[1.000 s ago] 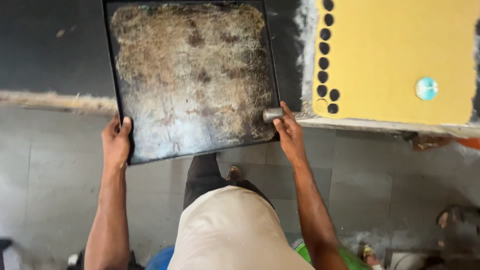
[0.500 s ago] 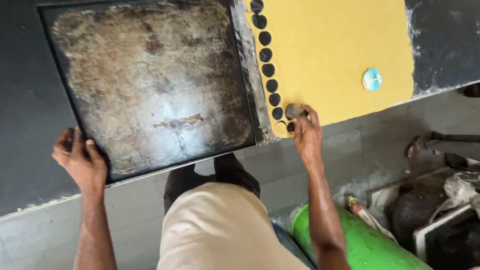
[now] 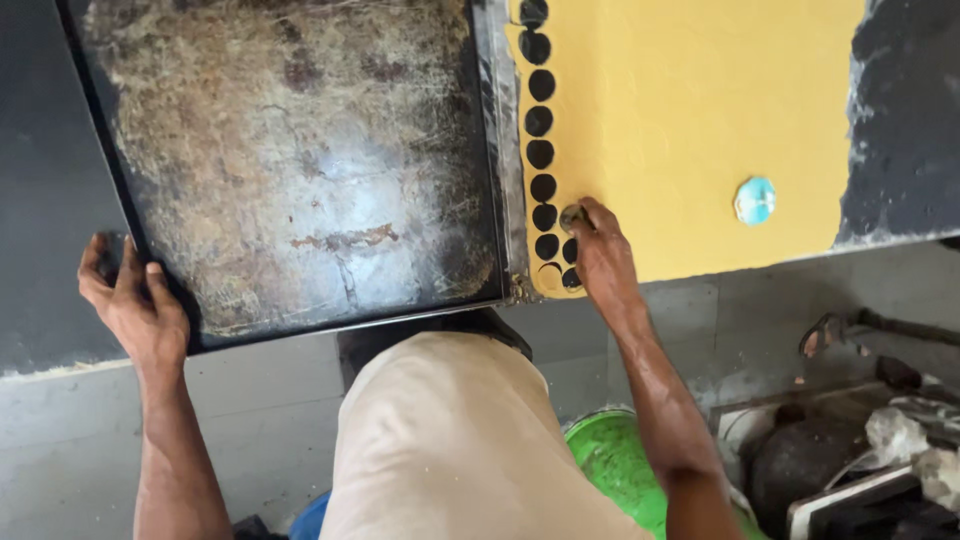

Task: The person uses a metal cutter to stamp out round shapes from a sheet of yellow dough and places them onto a large black baking tray by hand.

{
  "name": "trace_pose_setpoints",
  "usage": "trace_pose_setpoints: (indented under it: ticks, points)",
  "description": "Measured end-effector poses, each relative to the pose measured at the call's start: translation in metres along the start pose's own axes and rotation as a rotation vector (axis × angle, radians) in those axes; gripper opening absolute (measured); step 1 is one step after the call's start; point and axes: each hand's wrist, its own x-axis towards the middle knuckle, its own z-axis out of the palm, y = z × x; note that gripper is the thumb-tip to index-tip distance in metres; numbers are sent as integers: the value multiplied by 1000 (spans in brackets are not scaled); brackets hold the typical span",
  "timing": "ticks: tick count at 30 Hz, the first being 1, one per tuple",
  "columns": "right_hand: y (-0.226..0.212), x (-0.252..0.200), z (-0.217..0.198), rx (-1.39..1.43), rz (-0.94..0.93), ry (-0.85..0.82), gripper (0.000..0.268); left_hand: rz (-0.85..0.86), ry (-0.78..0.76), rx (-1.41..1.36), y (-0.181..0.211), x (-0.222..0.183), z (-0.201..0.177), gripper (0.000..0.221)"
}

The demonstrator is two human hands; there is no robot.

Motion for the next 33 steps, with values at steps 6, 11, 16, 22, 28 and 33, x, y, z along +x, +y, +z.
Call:
trace_pose_setpoints:
  ticks: [6, 11, 16, 22, 28, 33]
  points:
    - [40, 20, -21, 571, 533, -167, 22, 19, 89, 119, 32, -4, -12, 39]
    - [48, 52, -19, 968, 543, -65, 26, 39, 162, 79, 105, 9, 4, 31]
    - [31, 120, -11, 1005, 336, -55, 19, 217, -76, -260, 189, 37, 100, 16]
    - [56, 120, -45, 1057, 197, 150, 15, 960, -624, -240, 337, 23, 236, 40]
    - [73, 57, -38, 1094, 368, 244, 20, 1244, -520, -191, 389, 2, 295, 34]
    - [73, 25, -26, 1126, 454, 282, 26, 1122, -774, -52, 380, 18, 287, 20]
